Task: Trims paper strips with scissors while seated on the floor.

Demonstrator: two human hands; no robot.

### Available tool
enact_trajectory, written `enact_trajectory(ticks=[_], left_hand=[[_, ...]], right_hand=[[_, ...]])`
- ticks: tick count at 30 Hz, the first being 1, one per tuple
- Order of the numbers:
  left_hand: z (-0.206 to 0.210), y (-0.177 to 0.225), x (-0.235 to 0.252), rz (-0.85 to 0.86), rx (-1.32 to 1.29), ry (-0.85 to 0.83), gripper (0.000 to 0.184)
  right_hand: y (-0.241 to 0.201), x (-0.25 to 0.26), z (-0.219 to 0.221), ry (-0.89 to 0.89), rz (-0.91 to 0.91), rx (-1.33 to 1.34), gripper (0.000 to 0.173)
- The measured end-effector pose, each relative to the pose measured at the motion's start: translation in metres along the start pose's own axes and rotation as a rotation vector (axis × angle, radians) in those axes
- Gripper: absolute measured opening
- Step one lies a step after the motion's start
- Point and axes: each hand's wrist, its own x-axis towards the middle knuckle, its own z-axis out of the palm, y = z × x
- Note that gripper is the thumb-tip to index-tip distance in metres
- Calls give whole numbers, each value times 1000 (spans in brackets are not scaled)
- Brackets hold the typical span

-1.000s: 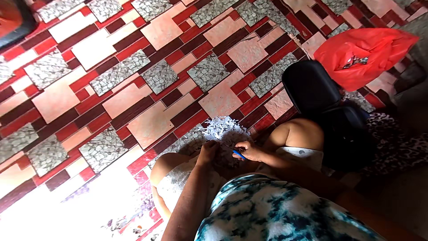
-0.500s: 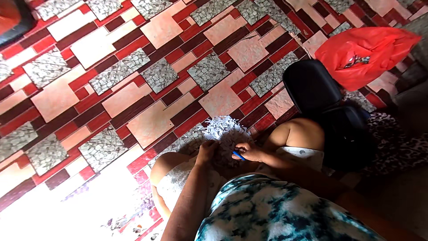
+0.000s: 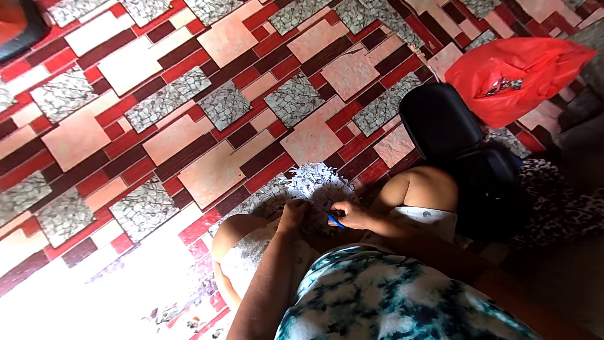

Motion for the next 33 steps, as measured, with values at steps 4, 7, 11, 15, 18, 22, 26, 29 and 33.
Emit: enact_trajectory(ticks=[4,7,11,15,18,22,26,29,33], left_hand=[[0,0,0,2,53,0,18],[1,1,-1,6,65,-1,18],[0,0,0,11,76,-5,19],[-1,0,0,8,93,-8,19],[0,0,0,12,97,-3,19],[-1,1,0,3,111,-8,20],[-1,1,0,12,111,-11,21],[-1,0,-1,32,83,-23,21],[-2,-1,0,65,101,-24,17]], right_hand=[[0,1,0,3,4,7,38],[-2,0,-1,2,20,21,38],[-3,-1,-2,8,19,22,37],[-2,-1,-2,28,11,38,36],[-2,-1,-2,24,20,70,36],[-1,0,-2,26,27,76,35],[2,0,-1,44,40,62,34],[0,0,-1,66,70,78,35],[-2,0,0,112,121,205,35]])
